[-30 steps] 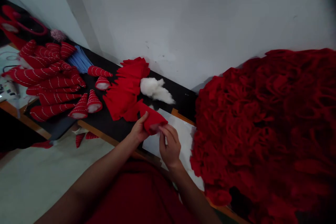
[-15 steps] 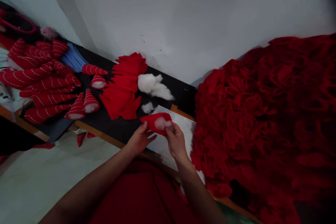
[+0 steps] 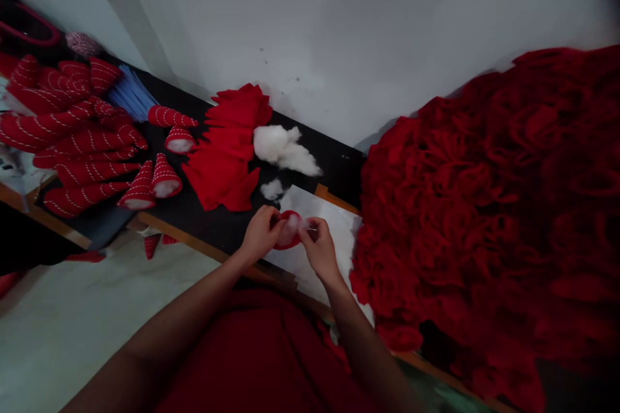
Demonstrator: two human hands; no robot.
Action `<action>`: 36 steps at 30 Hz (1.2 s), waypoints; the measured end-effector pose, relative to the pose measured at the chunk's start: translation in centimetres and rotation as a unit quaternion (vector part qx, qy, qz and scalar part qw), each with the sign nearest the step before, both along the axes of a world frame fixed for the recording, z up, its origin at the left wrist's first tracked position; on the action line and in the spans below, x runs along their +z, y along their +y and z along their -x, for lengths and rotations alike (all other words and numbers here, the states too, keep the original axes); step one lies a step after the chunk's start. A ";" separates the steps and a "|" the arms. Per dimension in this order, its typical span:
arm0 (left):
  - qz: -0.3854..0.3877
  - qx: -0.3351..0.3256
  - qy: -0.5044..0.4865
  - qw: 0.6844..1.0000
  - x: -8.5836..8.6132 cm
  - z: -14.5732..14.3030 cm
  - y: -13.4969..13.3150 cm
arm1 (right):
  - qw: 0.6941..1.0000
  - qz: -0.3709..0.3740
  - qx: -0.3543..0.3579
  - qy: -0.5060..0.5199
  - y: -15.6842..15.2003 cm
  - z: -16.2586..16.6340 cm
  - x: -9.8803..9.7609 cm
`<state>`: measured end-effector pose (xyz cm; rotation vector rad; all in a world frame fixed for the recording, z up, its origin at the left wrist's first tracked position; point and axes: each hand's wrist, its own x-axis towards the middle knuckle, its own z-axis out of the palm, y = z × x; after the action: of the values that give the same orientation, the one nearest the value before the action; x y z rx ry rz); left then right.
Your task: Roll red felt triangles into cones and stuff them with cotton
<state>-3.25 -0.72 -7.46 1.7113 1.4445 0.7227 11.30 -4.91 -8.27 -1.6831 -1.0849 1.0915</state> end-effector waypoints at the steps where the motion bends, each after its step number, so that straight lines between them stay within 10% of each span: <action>1: -0.002 0.001 -0.003 1.000 -0.2 -0.1 -0.2 | 1.000 -0.009 -0.002 -0.012 -0.3 -0.1 -0.1; 9: 0.024 0.005 -0.045 0.999 -0.6 -0.9 -0.8 | 0.960 -0.167 0.050 -0.217 -1.4 0.0 0.0; 24: 0.007 0.028 -0.092 0.995 -1.2 -0.5 -2.1 | 0.921 -0.073 0.243 -0.296 -0.8 1.1 -0.3; 36: 0.138 -0.064 -0.301 0.941 -1.8 2.8 -2.1 | 0.970 -0.059 0.127 -0.200 -0.5 -0.5 -0.6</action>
<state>-6.01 -2.83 -9.29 1.2079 0.9432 0.8328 11.82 -5.41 -8.87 -1.7439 -1.6278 0.8351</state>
